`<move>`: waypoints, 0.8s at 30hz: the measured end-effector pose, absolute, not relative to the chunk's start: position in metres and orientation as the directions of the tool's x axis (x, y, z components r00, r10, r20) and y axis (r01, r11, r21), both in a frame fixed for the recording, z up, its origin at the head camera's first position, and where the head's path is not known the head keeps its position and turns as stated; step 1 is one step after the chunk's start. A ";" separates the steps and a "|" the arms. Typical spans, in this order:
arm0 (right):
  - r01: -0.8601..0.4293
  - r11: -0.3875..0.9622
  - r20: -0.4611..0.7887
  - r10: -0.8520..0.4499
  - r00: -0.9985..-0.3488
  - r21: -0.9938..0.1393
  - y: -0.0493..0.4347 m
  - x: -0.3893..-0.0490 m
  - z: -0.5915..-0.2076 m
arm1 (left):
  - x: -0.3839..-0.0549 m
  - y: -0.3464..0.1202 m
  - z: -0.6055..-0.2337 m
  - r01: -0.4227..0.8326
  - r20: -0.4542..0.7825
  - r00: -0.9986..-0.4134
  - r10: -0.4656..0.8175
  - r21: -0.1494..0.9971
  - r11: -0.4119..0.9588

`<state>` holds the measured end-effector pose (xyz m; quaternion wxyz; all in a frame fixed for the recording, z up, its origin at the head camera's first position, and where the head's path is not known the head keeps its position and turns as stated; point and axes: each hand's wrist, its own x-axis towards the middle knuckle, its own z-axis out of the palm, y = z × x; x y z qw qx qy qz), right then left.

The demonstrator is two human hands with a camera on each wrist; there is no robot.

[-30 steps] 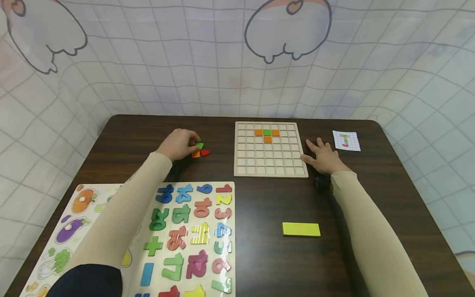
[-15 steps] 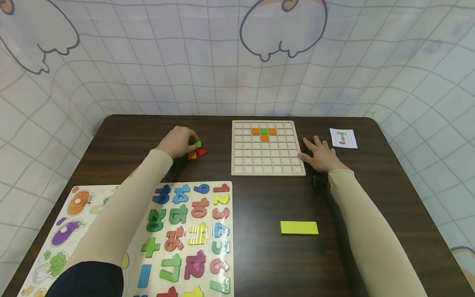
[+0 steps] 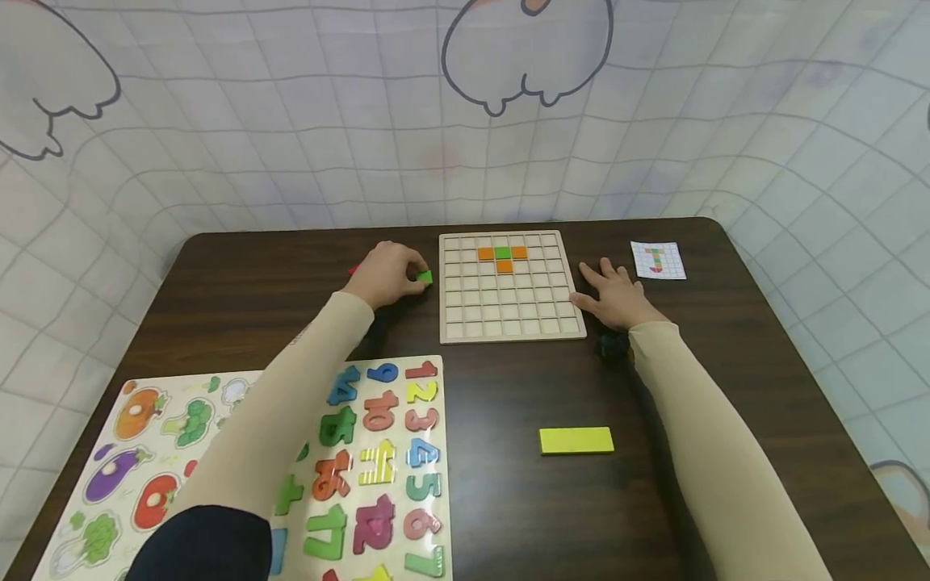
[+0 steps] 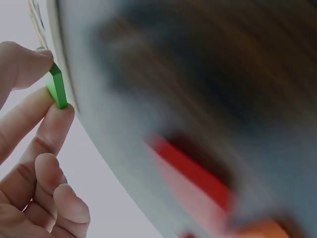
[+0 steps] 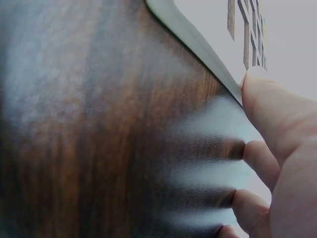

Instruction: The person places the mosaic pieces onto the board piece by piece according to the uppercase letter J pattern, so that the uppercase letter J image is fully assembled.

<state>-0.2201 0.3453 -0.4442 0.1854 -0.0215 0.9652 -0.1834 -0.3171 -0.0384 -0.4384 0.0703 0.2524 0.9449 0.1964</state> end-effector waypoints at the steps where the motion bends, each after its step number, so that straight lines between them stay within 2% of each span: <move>1: 0.027 0.933 -0.349 -0.108 -0.931 -0.360 0.345 -0.220 -0.444 | -0.316 -0.031 -0.438 0.457 -0.030 -0.859 0.511 0.403 0.793; 9: 0.028 0.932 -0.335 -0.102 -0.937 -0.361 0.348 -0.221 -0.447 | -0.309 0.029 -0.431 0.531 -0.025 -0.804 0.593 0.417 0.738; 15: 0.029 0.929 -0.337 -0.104 -0.936 -0.368 0.342 -0.221 -0.448 | -0.309 0.058 -0.435 0.609 -0.026 -0.750 0.661 0.364 0.705; 24: 0.024 0.932 -0.328 -0.103 -0.939 -0.362 0.336 -0.225 -0.451 | -0.308 0.070 -0.439 0.604 -0.028 -0.753 0.657 0.367 0.708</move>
